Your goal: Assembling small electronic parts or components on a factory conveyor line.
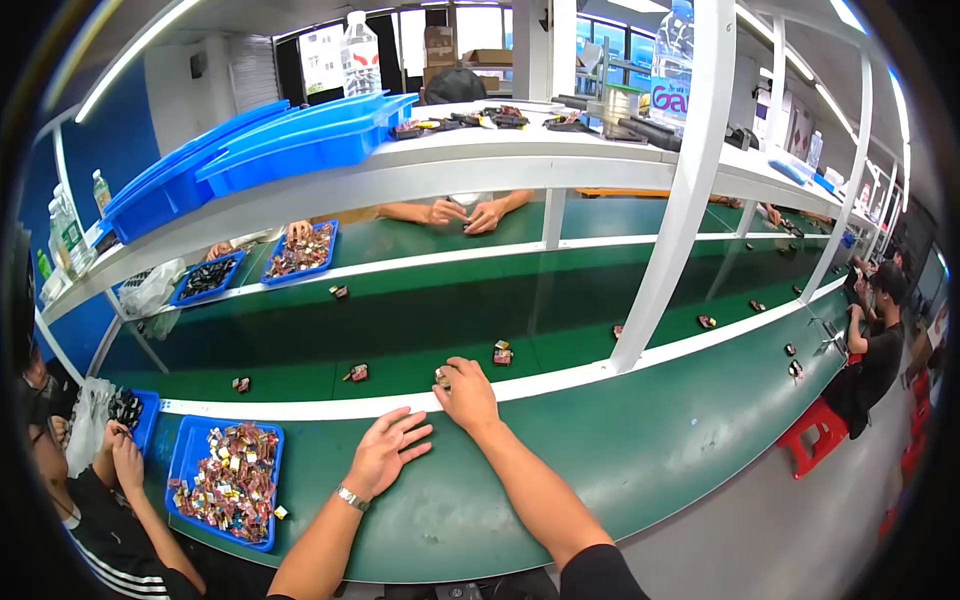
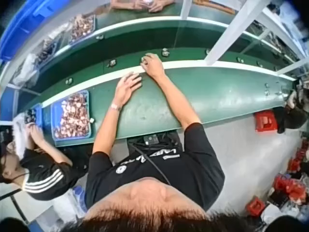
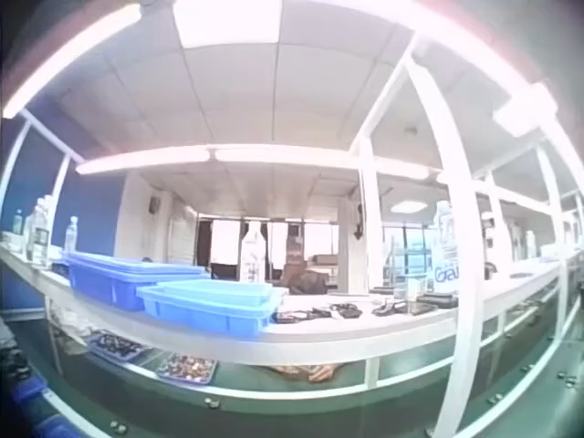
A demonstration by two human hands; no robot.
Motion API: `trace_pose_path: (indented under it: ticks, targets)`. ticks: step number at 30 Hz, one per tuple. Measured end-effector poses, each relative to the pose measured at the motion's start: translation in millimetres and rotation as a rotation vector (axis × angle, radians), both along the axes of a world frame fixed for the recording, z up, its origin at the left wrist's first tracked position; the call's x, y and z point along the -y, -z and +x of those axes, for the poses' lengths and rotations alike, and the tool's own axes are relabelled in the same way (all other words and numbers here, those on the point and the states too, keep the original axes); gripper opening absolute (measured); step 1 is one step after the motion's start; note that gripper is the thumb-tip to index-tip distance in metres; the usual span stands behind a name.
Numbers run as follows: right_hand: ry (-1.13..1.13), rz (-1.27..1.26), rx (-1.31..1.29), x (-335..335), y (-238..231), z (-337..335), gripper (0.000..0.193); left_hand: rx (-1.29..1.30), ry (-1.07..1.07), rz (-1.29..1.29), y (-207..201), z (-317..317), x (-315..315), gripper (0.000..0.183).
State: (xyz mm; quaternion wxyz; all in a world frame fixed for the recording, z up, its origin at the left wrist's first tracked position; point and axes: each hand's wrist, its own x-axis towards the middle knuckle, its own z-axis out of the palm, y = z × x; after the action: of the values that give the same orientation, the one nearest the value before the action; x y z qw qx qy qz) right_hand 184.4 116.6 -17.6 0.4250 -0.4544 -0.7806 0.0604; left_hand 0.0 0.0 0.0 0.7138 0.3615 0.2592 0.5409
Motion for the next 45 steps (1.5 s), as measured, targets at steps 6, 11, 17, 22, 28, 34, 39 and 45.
trace_pose_path:
  ticks: [6, 11, 17, 22, 28, 34, 39, 45]
  targets:
    - [0.166, 0.031, 0.054, -18, 0, -9, 0.04, -0.063, 0.013, -0.008, 0, -14, 2, 0.033]
    - [0.675, -0.023, -0.051, -12, -30, 56, 0.044, -0.065, 0.06, 0.023, 3, 0, -4, 0.038]
    - [0.774, -0.143, 0.094, -62, 14, 46, 0.04, -0.199, -0.114, 0.057, 32, -21, -12, 0.034]
    - [0.543, 0.005, -0.363, -17, -8, 58, 0.036, -0.174, 0.018, -0.017, 6, -18, 1, 0.034]
    - [-0.123, -0.079, -0.586, 65, -28, 18, 0.04, -0.273, -0.054, -0.033, 3, -24, -3, 0.032]
    - [-0.609, -0.102, -0.245, 89, -27, -22, 0.057, -0.221, 0.049, 0.013, 5, -47, -2, 0.037]
    - [-0.546, -0.13, -0.026, 91, -53, 16, 0.059, -0.162, 0.18, 0.009, 0, -20, -4, 0.038]
    - [-0.366, -0.031, -0.068, 101, -55, 0, 0.045, -0.13, 0.093, -0.06, -4, -19, 3, 0.039]
